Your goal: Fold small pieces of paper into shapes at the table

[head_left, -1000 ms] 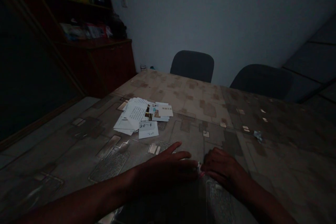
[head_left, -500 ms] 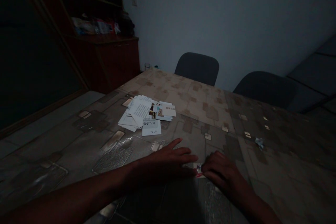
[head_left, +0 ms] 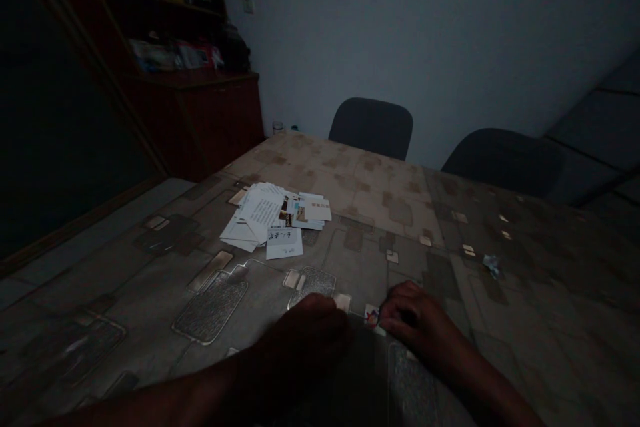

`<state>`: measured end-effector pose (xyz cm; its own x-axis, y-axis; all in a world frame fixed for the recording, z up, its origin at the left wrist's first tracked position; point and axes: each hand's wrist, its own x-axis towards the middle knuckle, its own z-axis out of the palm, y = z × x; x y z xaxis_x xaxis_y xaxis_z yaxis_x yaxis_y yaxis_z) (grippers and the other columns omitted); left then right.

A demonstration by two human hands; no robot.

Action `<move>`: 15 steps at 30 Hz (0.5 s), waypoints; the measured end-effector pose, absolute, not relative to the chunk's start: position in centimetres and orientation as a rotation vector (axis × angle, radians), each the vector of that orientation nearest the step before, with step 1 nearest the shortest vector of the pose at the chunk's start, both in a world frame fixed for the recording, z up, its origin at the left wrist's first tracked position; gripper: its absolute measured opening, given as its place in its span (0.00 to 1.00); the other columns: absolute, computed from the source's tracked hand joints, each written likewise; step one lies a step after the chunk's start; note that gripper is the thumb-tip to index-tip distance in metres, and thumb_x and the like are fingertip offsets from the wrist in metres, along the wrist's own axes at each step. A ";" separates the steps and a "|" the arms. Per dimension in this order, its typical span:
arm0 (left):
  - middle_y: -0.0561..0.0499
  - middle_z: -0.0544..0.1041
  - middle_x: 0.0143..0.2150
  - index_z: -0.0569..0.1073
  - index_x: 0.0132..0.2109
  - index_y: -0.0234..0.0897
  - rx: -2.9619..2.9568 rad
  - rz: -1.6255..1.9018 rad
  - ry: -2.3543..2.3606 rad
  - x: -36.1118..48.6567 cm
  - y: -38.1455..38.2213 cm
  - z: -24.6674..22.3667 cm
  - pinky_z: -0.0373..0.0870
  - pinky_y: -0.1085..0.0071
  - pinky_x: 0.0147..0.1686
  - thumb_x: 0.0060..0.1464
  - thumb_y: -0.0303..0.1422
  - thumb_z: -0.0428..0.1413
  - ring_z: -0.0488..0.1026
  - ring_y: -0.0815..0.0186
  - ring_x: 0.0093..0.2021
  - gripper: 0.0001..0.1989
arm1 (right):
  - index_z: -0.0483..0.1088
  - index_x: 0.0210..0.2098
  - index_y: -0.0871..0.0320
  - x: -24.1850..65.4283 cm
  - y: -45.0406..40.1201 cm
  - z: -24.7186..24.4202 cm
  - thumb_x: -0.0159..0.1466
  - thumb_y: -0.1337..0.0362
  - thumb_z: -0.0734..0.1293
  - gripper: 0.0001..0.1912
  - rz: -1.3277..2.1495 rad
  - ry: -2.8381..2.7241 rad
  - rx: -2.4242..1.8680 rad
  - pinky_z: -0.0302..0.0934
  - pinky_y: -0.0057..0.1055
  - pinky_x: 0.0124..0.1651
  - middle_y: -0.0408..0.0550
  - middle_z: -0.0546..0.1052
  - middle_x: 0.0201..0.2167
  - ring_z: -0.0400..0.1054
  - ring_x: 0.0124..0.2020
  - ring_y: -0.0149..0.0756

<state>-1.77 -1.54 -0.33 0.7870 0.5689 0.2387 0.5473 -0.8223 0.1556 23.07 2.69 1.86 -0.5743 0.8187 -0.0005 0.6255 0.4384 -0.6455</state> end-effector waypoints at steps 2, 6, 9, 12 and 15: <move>0.48 0.76 0.37 0.71 0.42 0.35 2.833 0.511 0.963 -1.5 -3.2 -1.2 0.68 0.68 0.34 0.61 0.28 0.53 0.69 0.63 0.32 0.04 | 0.74 0.27 0.57 22.9 2.6 1.8 0.64 0.64 0.69 0.09 0.859 -2.373 -1.274 0.56 0.32 0.37 0.44 0.75 0.26 0.68 0.33 0.37; 0.50 0.78 0.36 0.71 0.42 0.40 2.796 0.648 1.014 -0.2 -4.9 -3.3 0.68 0.71 0.30 0.66 0.31 0.46 0.71 0.65 0.31 0.10 | 0.73 0.25 0.58 22.6 2.3 2.0 0.61 0.71 0.70 0.08 0.833 -2.342 -1.336 0.54 0.32 0.39 0.42 0.75 0.25 0.68 0.32 0.36; 0.49 0.80 0.40 0.70 0.52 0.42 2.781 0.768 1.051 1.0 -4.9 -4.0 0.71 0.70 0.31 0.67 0.34 0.44 0.74 0.64 0.34 0.13 | 0.74 0.26 0.58 22.3 2.1 2.2 0.59 0.73 0.71 0.07 0.854 -2.313 -1.399 0.54 0.32 0.39 0.41 0.75 0.26 0.68 0.33 0.35; 0.45 0.79 0.46 0.68 0.55 0.37 2.861 0.769 1.024 1.6 -4.8 -3.6 0.73 0.67 0.35 0.68 0.32 0.40 0.76 0.61 0.40 0.16 | 0.75 0.27 0.57 22.1 2.3 2.2 0.57 0.74 0.72 0.06 0.813 -2.322 -1.444 0.54 0.32 0.39 0.42 0.76 0.27 0.68 0.34 0.37; 0.41 0.78 0.50 0.68 0.53 0.32 3.002 0.747 0.973 1.8 -4.8 -2.9 0.73 0.64 0.35 0.69 0.32 0.36 0.76 0.58 0.41 0.19 | 0.75 0.26 0.57 22.1 2.6 1.8 0.56 0.73 0.72 0.06 0.766 -2.374 -1.435 0.54 0.32 0.38 0.43 0.76 0.25 0.67 0.32 0.37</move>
